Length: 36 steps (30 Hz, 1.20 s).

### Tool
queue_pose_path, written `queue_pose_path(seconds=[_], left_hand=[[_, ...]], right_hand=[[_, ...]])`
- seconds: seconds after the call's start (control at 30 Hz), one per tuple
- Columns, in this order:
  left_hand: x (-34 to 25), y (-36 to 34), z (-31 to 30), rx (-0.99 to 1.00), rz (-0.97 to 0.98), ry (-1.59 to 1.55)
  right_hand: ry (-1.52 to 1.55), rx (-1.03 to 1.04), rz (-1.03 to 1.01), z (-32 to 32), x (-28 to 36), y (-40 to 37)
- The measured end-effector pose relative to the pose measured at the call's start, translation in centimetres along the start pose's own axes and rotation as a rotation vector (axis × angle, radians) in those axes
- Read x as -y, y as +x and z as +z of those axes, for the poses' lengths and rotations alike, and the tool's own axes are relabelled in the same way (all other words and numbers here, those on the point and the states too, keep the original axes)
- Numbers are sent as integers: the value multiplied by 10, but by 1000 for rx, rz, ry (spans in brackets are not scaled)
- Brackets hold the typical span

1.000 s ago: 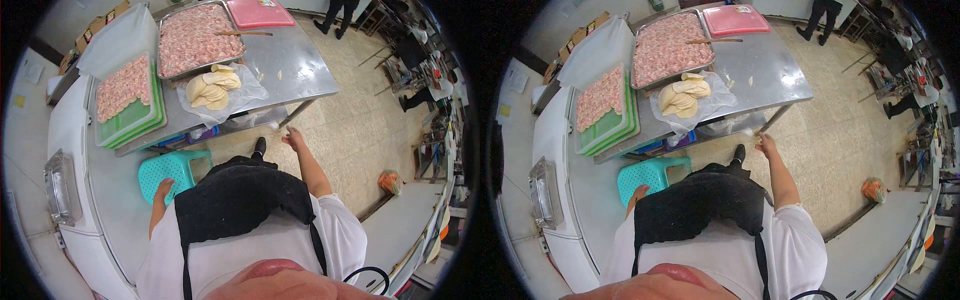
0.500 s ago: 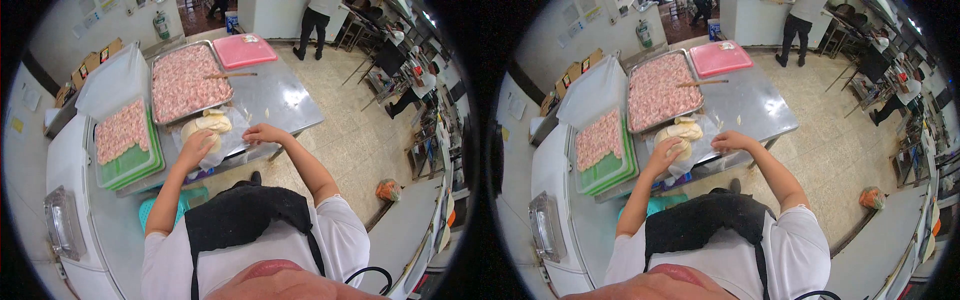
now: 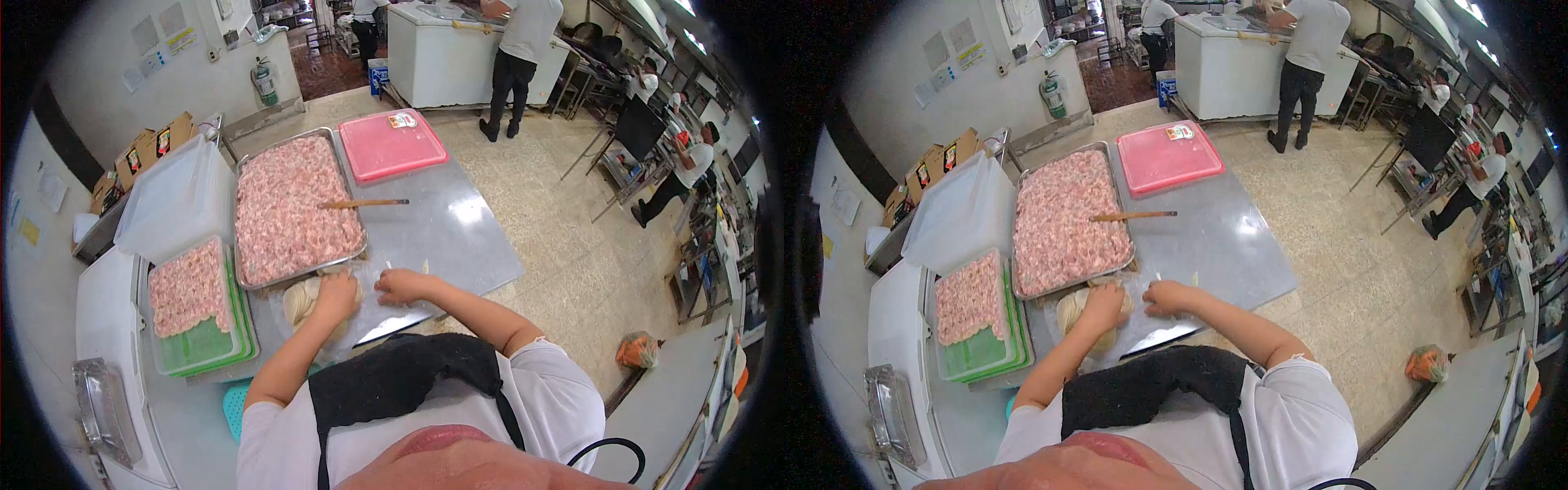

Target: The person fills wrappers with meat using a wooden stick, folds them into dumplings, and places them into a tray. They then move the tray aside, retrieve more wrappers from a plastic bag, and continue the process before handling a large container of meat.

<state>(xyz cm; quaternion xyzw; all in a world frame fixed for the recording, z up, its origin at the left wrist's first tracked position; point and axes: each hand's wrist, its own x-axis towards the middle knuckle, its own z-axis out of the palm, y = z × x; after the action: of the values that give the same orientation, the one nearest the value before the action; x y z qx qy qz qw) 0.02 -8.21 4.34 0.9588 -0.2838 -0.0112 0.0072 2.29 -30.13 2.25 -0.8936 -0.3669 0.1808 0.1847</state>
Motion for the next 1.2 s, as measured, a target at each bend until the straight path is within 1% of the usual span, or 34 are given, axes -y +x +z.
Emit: queue_pose_path(seconds=[0.03,0.1,0.13,0.2,0.23,0.3,0.37,0.4,0.43,0.47,0.5,0.53,0.57,0.6,0.63,0.67,0.7,0.73,0.77,0.8,0.83,0.87,0.9,0.93,0.97,1.03,1.07,1.13,1.2], left_hand=[[-2,-2,-4,-2,-7,1],[-2,-3,-11,-78,31,-33],[2,2,-10,-72,22,-34],[6,4,-2,-44,-27,-159],[7,1,-3,-25,-42,-176],[11,-3,-10,-147,-4,-318],[11,-9,-32,-103,-47,-326],[12,-15,-35,-126,-117,-420],[15,-22,-38,-157,-191,-508],[18,-27,-41,-207,-248,-624],[21,-33,-44,-263,-302,-734],[21,-38,-52,-252,-349,-746],[20,-38,-62,-271,-419,-925],[18,-38,-67,-297,-482,-1102],[14,-37,-67,-300,-503,-1109],[11,-35,-67,-326,-525,-1300],[9,-34,-66,-352,-541,-1491],[10,-34,-57,-353,-549,-1497],[13,-34,-43,-329,-513,-1515],[18,-38,-34,-305,-476,-1532],[22,-45,-33,-304,-481,-1539],[27,-53,-31,-410,-481,-1258],[33,-59,-29,-506,-472,-975],[48,-67,-24,-473,-496,-869],[56,-77,-20,-479,-493,-877],[69,-91,-18,-428,-416,-745],[71,-94,-14,-432,-415,-752],[67,-96,-13,-481,-298,-509],[77,-101,-1,-476,-282,-556]], right_hand=[[36,21,-8,1,-2,1],[74,48,-25,-6,-5,2],[84,73,-64,-12,-4,1],[116,97,-143,-14,-10,1],[132,121,-147,-16,-12,1],[190,133,-158,-23,-18,3],[358,171,-151,-38,-19,-2],[379,193,-172,-44,-21,-1],[378,130,-201,-39,-27,0],[355,6,-289,-37,-30,2],[458,100,-92,-65,-9,-1],[467,53,-148,-70,-8,1],[475,88,-160,-69,1,4],[687,-45,-158,-69,11,7],[895,-186,-146,-69,20,11],[894,-169,-146,-66,29,17],[1070,-189,-189,-62,41,24],[1246,-212,-229,-57,49,30],[1246,-205,-224,-53,50,34],[1083,-159,-119,-48,47,39],[918,-112,-16,-41,44,44],[742,-207,-51,-25,35,50],[737,-203,-46,-21,36,48],[442,-182,109,-18,35,46],[143,-160,258,-17,34,44],[157,-167,273,-22,39,44],[160,-165,257,-23,42,44],[161,-160,254,-36,68,44],[333,-211,190,-47,96,46]])
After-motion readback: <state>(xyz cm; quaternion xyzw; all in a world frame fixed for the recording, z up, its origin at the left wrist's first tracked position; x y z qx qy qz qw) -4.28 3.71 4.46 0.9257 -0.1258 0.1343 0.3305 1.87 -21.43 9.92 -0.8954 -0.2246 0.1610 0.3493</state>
